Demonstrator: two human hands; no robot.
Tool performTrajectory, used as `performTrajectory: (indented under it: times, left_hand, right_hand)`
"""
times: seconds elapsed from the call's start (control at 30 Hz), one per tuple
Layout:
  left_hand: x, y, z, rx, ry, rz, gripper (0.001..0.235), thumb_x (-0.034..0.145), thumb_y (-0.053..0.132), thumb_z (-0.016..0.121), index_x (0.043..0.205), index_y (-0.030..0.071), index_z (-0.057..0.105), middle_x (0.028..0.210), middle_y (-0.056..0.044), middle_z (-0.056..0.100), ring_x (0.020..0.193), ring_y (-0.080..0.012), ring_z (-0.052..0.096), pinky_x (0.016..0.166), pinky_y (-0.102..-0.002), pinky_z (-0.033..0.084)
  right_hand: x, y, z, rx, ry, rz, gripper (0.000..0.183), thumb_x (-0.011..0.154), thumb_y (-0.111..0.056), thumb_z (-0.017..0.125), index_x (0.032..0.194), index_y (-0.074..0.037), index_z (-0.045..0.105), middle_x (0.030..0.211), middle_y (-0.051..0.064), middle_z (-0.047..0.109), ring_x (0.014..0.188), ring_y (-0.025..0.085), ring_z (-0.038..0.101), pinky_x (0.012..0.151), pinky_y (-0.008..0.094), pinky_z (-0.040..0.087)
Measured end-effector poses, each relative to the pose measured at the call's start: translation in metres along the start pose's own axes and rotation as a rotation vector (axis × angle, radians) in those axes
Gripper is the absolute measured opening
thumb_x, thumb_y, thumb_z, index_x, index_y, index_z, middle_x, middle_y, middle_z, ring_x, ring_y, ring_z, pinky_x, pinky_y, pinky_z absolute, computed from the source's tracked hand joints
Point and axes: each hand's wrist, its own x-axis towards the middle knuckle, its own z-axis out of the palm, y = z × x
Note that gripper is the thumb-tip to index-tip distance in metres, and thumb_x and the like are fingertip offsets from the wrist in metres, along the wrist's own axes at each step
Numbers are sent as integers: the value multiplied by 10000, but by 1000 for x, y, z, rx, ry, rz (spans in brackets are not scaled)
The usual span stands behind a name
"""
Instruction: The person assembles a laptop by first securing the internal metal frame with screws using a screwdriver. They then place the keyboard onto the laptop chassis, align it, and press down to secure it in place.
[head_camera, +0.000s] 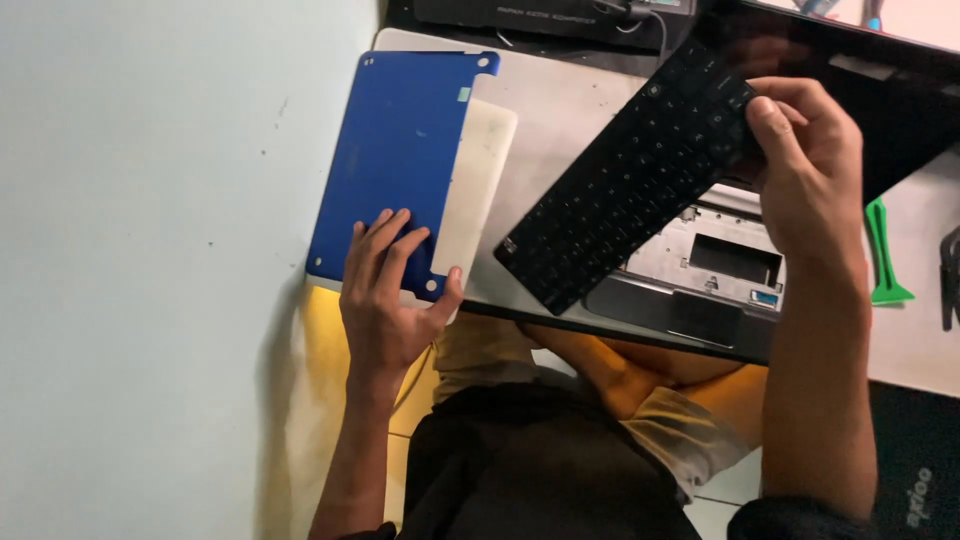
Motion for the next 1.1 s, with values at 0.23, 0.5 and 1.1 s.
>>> performTrajectory:
  times: [0.23, 0.5, 1.1]
  left_hand:
    - [-25, 6, 27, 89, -21, -7, 388, 1046, 249, 912, 1365, 47, 822, 1589, -177, 708, 1548, -410, 661, 1386, -682, 470]
    - [-13, 50, 36, -35, -20, -55, 341, 1182, 212, 749, 1438, -14, 736, 1629, -219, 620, 1581, -468, 572, 1356, -642, 474]
    - [84, 143, 179, -243, 67, 949, 163, 1185, 50, 806, 1203, 167, 919, 1251, -9, 884, 1105, -200, 808, 953, -358, 548]
  right_hand:
    - [-23, 13, -79, 55, 108, 110, 57, 1408, -140, 669, 1442, -141, 715, 1249, 6, 778, 1065, 46, 742, 961, 169, 665]
    - [-7, 47, -115, 60, 70, 145, 157, 1360, -299, 756, 1269, -177, 798, 1034, -105, 724, 845, -18, 638, 710, 153, 514]
    - [3, 20, -43, -612, -390, -157, 531, 1197, -526, 686, 1534, -127, 785, 1350, 133, 793, 1141, 400, 761, 919, 530, 535]
